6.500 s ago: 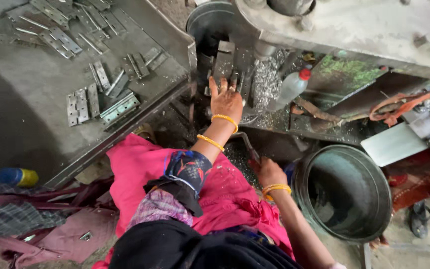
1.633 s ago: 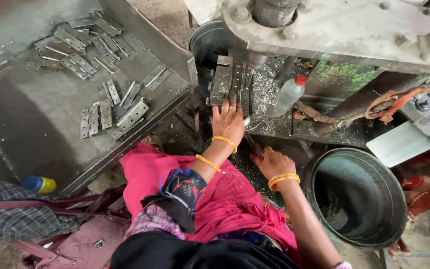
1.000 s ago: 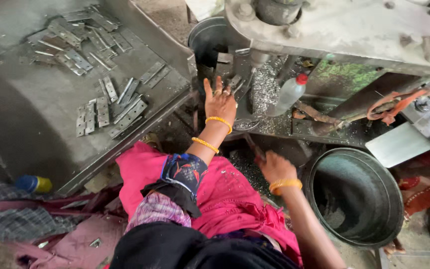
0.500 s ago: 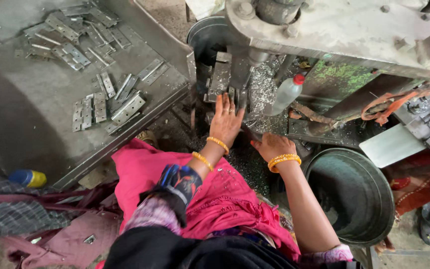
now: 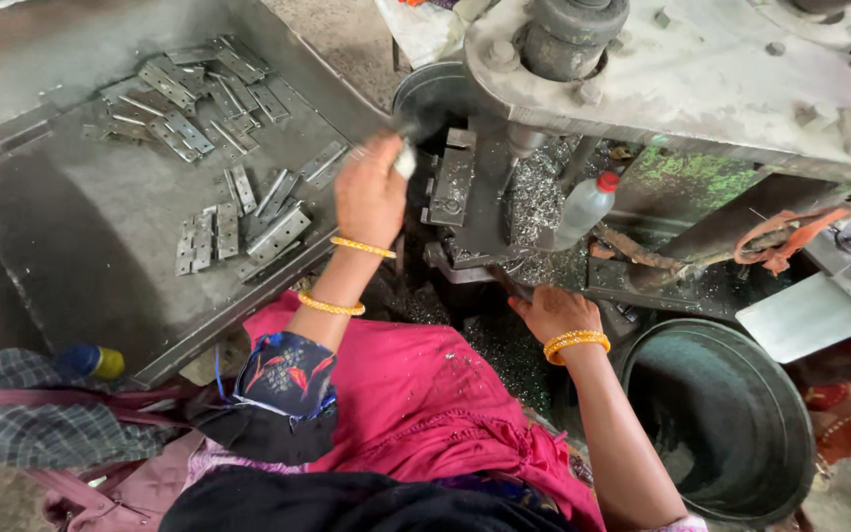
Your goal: The person picks up metal hinge plates one by one, places them into a press machine, and operates a lever by hand to punch or shape the metal, then moves the finished pieces into a collection tray.
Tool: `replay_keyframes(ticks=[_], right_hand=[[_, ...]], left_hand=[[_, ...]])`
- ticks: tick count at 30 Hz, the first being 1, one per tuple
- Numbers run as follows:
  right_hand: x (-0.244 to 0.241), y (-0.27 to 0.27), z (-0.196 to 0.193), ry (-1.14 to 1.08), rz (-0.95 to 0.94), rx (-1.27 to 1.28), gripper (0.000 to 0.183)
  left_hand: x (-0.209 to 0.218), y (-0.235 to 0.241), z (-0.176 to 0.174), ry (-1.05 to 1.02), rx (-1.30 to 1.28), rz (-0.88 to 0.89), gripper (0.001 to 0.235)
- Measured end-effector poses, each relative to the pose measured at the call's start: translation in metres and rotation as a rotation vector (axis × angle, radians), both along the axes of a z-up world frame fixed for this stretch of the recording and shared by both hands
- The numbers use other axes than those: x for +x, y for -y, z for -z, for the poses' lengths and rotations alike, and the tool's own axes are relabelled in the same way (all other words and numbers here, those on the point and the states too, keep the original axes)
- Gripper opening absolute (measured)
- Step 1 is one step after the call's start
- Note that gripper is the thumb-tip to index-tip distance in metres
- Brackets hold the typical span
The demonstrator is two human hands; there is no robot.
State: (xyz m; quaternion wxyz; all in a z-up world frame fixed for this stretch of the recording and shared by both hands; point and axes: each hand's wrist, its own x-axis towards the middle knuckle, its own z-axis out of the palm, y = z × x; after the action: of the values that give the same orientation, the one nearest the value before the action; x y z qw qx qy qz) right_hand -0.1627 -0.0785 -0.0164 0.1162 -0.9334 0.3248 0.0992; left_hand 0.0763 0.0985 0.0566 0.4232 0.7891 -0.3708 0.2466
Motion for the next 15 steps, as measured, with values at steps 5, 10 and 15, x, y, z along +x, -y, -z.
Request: replay_keyframes(ticks=[5,10,15], right_hand=[[-0.002,-0.002,-0.006,-0.086,0.002,0.014,0.068],[0.001,0.002,0.0,0.019,0.018,-0.042,0.069],[-0.008,-0.003,0.005,-0.037,0.012,-0.001,0.068]], left_hand=[[0.044,0.0,0.01,0.532,0.152,-0.078,0.021],[0.059,0.024,0.01,0.311,0.26,0.066,0.022],[0.04,0.02,0.02,0.482,0.244,-0.027,0.01]])
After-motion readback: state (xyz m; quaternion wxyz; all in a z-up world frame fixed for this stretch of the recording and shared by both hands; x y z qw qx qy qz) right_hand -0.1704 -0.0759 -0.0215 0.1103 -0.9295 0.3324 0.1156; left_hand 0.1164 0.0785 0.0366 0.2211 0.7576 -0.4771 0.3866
